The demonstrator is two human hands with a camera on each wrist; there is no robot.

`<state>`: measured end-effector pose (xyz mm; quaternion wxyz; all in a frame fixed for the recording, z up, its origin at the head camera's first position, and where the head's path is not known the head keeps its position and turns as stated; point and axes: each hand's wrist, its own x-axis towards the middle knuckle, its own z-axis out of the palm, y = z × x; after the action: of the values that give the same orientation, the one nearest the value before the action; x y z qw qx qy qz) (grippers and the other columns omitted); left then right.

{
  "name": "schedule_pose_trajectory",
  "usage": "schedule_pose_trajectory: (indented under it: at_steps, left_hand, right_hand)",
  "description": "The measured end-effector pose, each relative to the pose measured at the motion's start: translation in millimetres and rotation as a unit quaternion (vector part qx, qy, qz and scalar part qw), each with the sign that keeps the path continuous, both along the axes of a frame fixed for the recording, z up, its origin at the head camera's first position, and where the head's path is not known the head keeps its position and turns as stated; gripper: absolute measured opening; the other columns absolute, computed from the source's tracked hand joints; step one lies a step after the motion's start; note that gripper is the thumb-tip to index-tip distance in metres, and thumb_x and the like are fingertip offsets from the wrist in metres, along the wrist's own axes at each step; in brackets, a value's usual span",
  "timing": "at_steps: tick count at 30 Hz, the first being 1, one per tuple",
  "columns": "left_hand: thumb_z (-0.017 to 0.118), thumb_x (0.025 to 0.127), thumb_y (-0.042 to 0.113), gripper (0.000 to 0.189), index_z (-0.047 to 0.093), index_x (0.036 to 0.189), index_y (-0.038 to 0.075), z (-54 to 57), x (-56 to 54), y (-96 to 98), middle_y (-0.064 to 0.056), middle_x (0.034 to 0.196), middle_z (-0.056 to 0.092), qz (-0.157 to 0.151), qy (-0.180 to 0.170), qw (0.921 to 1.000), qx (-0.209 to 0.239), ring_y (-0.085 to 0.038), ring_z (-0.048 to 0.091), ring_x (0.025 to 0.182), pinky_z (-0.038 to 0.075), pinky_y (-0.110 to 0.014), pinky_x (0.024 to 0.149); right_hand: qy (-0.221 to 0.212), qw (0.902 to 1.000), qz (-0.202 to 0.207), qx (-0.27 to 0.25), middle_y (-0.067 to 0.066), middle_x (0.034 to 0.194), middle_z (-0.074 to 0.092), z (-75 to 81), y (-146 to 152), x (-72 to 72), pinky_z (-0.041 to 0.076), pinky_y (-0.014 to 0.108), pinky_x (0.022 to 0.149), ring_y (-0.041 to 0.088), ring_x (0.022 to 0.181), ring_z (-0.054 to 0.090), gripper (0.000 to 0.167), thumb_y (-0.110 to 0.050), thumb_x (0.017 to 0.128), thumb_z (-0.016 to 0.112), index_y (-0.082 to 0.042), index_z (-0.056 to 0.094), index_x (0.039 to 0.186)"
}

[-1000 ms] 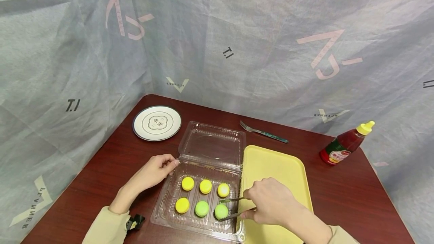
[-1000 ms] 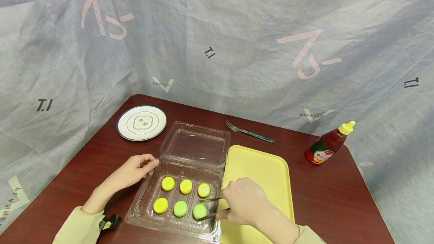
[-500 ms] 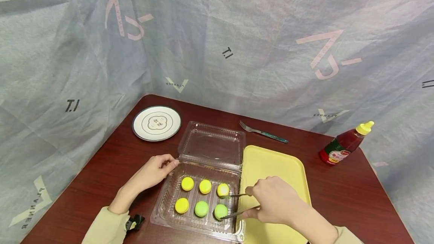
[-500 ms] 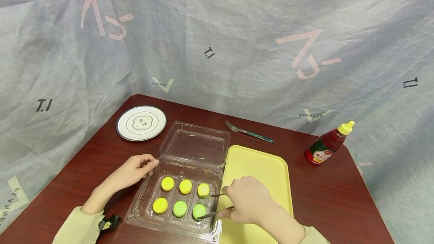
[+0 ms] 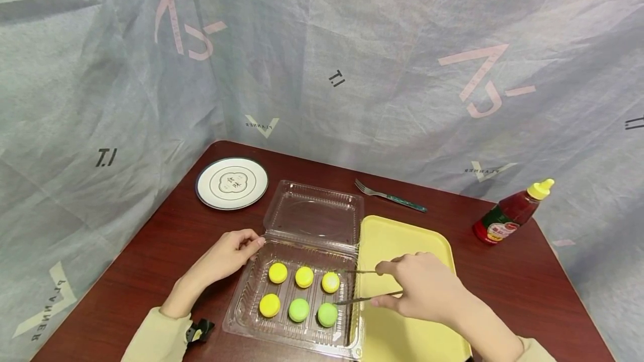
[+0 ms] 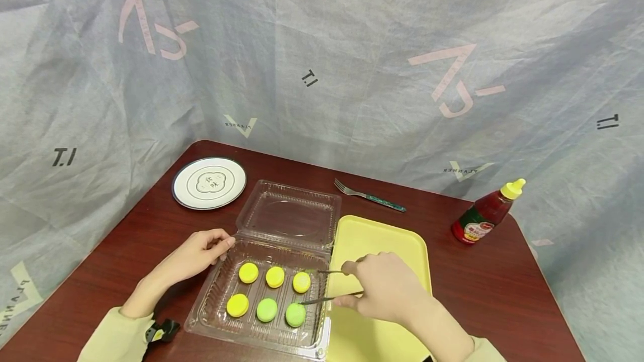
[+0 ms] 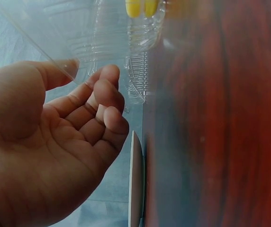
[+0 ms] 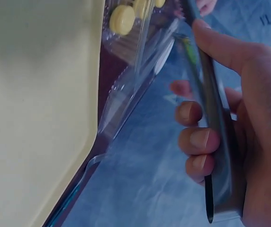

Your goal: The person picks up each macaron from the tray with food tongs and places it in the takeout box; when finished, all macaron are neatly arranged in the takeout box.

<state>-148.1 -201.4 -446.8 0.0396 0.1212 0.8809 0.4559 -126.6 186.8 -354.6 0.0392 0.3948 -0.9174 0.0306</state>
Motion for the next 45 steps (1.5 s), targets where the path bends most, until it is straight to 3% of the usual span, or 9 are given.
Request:
schedule_pose_trajectory:
  at_steps: [7, 13, 21, 29, 38, 45]
  left_hand:
    - [0.059, 0.103, 0.027, 0.025, 0.063, 0.086, 0.009, 1.5, 0.6, 0.3, 0.003, 0.069, 0.057, 0.000, -0.002, 1.0000, -0.001, -0.012, 0.050, 0.061, 0.041, -0.026, 0.058]
    - [0.059, 0.103, 0.027, 0.026, 0.062, 0.084, 0.009, 1.7, 1.1, -0.1, 0.003, 0.069, 0.057, 0.002, -0.002, 1.0000, -0.002, -0.012, 0.050, 0.060, 0.041, -0.026, 0.058]
    - [0.058, 0.103, 0.028, 0.027, 0.061, 0.084, 0.009, 0.8, 0.7, -0.1, 0.003, 0.069, 0.056, -0.001, -0.002, 1.0000, -0.001, -0.011, 0.049, 0.061, 0.041, -0.026, 0.058]
    - [0.058, 0.103, 0.029, 0.027, 0.061, 0.084, 0.010, 1.0, 0.4, 0.2, 0.003, 0.069, 0.056, -0.001, -0.003, 1.0000, -0.002, -0.012, 0.050, 0.061, 0.042, -0.026, 0.059]
    - [0.057, 0.103, 0.032, 0.030, 0.062, 0.084, 0.010, 0.1, -0.2, -0.6, 0.003, 0.069, 0.056, -0.002, -0.004, 1.0000, -0.003, -0.012, 0.050, 0.061, 0.042, -0.026, 0.059]
    - [0.057, 0.103, 0.030, 0.029, 0.061, 0.083, 0.010, 1.1, -0.1, 0.3, 0.004, 0.068, 0.056, -0.002, 0.000, 1.0000, -0.005, -0.011, 0.049, 0.061, 0.041, -0.026, 0.058]
  right_hand:
    - [0.033, 0.9976, -0.032, -0.051, -0.023, 0.062, 0.037, 0.3, 19, -7.2, 0.033, 0.022, 0.051, -0.005, 0.053, 0.034, 0.044, -0.062, 0.078, 0.076, -0.023, 0.071, 0.098]
    - [0.053, 0.9930, -0.067, -0.082, -0.024, 0.063, 0.037, -3.1, 37, -13.1, 0.028, 0.020, 0.046, -0.004, 0.050, 0.028, 0.042, -0.058, 0.075, 0.081, -0.025, 0.072, 0.100]
    - [0.025, 0.9829, -0.151, -0.103, -0.023, 0.064, 0.043, -8.5, 65, -21.2, 0.029, 0.022, 0.046, -0.001, 0.046, 0.029, 0.048, -0.061, 0.075, 0.080, -0.024, 0.071, 0.104]
    - [0.028, 0.9720, -0.182, -0.147, -0.018, 0.063, 0.045, -20.6, 98, -28.2, 0.031, 0.024, 0.049, -0.001, 0.048, 0.036, 0.044, -0.050, 0.079, 0.082, -0.025, 0.063, 0.110]
    - [0.029, 0.9428, -0.230, -0.239, -0.008, 0.064, 0.048, -39.5, 137, -36.3, 0.032, 0.025, 0.049, 0.007, 0.052, 0.042, 0.034, -0.032, 0.078, 0.087, -0.024, 0.062, 0.100]
    - [0.043, 0.9224, -0.288, -0.254, -0.003, 0.061, 0.049, -55.1, 168, -41.8, 0.034, 0.025, 0.049, 0.009, 0.054, 0.044, 0.031, -0.033, 0.080, 0.086, -0.020, 0.065, 0.098]
